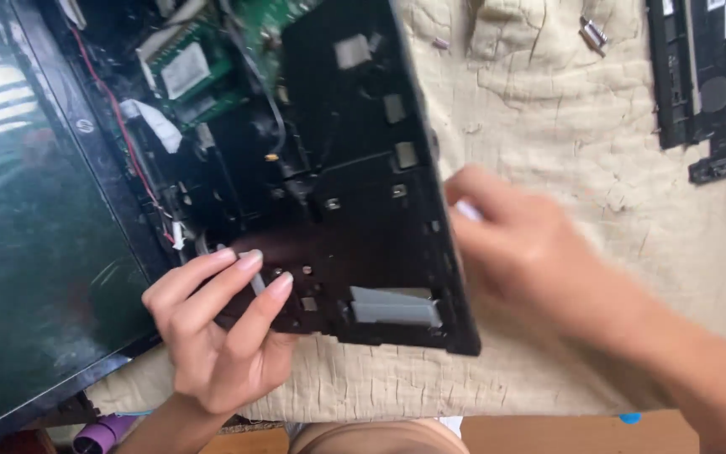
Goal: Disassembling a laptop to remove the optical drive and manipulate internal components using a tool.
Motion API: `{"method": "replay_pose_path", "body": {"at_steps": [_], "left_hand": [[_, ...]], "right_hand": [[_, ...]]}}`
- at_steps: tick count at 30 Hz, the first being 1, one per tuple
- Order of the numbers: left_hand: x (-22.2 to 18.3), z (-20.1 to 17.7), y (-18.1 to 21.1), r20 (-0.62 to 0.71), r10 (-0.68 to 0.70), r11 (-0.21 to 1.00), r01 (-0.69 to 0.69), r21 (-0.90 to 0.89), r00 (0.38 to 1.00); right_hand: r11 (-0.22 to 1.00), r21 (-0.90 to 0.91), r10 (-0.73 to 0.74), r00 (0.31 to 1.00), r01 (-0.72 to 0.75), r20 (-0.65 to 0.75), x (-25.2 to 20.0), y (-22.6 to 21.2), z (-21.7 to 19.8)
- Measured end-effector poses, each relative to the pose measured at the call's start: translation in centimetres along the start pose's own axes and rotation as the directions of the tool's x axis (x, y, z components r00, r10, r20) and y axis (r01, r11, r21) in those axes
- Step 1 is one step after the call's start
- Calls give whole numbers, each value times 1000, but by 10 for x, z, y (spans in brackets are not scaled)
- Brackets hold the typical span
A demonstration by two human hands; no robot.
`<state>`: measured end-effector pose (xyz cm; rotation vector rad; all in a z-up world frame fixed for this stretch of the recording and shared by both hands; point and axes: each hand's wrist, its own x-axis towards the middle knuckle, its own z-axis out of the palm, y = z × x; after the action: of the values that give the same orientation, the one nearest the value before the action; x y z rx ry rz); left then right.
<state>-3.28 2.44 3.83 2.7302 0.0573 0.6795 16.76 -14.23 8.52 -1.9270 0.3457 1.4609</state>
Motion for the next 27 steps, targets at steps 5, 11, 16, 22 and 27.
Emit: {"method": "replay_pose_path", "body": {"at_steps": [5, 11, 16, 22, 27], "left_hand": [[6, 2, 0, 32, -15, 997, 17, -71, 999], [1, 8, -4, -12, -42, 983, 39, -179, 999], [11, 9, 3, 52, -69, 985, 76, -157, 996], [20, 8, 11, 208, -83, 989, 106, -102, 975], [20, -2, 32, 191, 13, 798, 105, -594, 982]], "right_hand": [[-155, -548, -935, 57, 822, 349, 62, 87, 14], [-577, -734, -769, 64, 358, 635, 56, 100, 31], [-525, -811, -818, 110, 257, 565, 42, 90, 44], [-151, -524, -573, 357, 838, 737, 8, 80, 11], [232, 31, -925, 211, 972, 315, -28, 60, -3]]}}
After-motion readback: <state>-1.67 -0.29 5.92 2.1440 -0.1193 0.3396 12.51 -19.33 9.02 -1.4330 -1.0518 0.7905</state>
